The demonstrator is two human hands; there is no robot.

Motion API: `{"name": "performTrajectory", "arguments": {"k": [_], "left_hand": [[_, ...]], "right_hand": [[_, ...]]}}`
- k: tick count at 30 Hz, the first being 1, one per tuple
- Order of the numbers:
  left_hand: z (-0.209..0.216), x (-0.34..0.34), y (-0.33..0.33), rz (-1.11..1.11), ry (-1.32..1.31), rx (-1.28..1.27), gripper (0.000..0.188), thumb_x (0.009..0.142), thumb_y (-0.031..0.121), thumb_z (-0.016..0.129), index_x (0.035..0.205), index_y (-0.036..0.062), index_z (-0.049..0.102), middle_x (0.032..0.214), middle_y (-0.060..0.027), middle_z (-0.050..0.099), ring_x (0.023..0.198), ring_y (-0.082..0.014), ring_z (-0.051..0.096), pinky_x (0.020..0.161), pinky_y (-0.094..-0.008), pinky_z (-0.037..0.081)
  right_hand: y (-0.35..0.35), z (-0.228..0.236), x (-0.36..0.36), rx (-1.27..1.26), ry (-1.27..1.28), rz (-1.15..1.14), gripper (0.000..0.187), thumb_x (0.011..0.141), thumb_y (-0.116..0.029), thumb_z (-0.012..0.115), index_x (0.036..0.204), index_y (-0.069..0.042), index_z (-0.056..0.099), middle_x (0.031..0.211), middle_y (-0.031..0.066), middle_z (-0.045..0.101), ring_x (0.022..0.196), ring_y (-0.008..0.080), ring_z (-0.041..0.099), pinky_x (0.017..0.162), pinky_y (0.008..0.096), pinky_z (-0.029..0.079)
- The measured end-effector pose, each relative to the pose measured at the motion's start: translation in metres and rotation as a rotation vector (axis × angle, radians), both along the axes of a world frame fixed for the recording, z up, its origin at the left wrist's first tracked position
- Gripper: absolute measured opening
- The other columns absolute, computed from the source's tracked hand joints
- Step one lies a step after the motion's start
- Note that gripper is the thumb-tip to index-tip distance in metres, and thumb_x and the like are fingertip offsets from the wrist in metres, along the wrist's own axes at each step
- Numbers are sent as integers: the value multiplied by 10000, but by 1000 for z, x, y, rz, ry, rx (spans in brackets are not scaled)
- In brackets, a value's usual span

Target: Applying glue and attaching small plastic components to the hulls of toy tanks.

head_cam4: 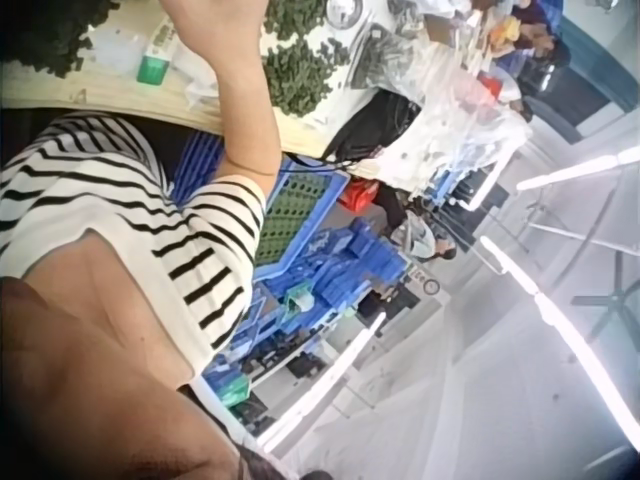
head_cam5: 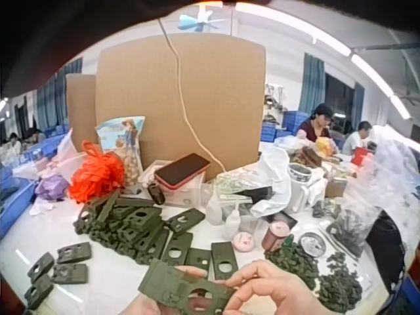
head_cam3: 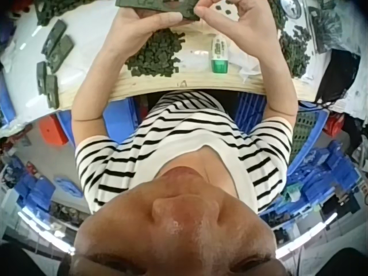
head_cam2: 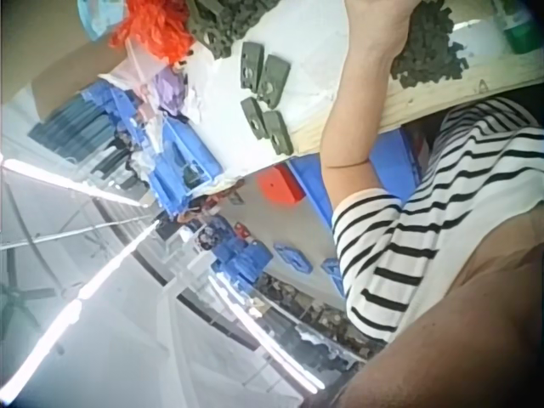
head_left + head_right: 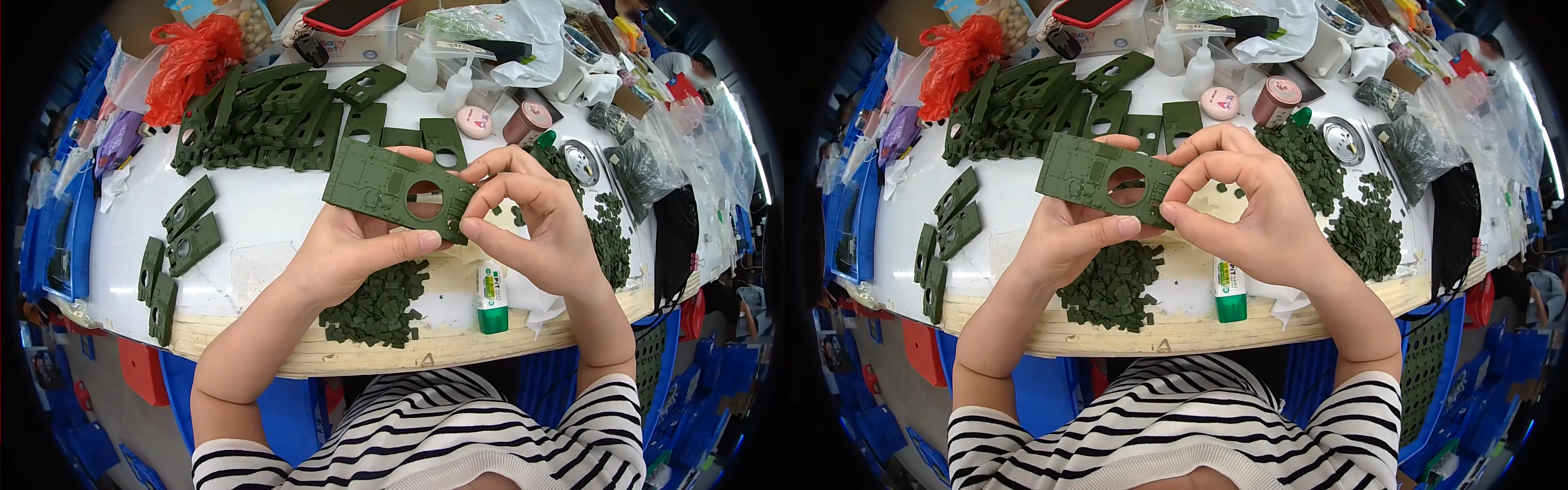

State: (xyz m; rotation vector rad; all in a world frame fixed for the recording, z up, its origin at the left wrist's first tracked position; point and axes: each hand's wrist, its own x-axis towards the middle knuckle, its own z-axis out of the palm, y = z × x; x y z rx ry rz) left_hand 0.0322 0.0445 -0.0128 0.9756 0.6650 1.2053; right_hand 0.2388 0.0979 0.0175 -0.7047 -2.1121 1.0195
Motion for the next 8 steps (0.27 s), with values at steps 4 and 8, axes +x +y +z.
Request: {"name": "performTrajectory", "arguments": {"k": [4,8], "left_hand": [[0,0,0,1,2,8,686,754,-55,658,1353,54,342,1247,-162,498,1160,-276,525,909,-456,534],[1,1,-1,-1,3,-5,689,753,-53,659,1355,53,340,1259,-167,493,1164,-279,522,911,-462,530]], "right_hand": [[0,-1,0,2,8,8,86,737,-119,713,781,-59,670,1012,73,583,985,186,537,894,322,391],[0,-1,0,12,-9,2,83,738,-121,714,783,-65,673,1017,72,584,984,200,541,899,327,392]]}}
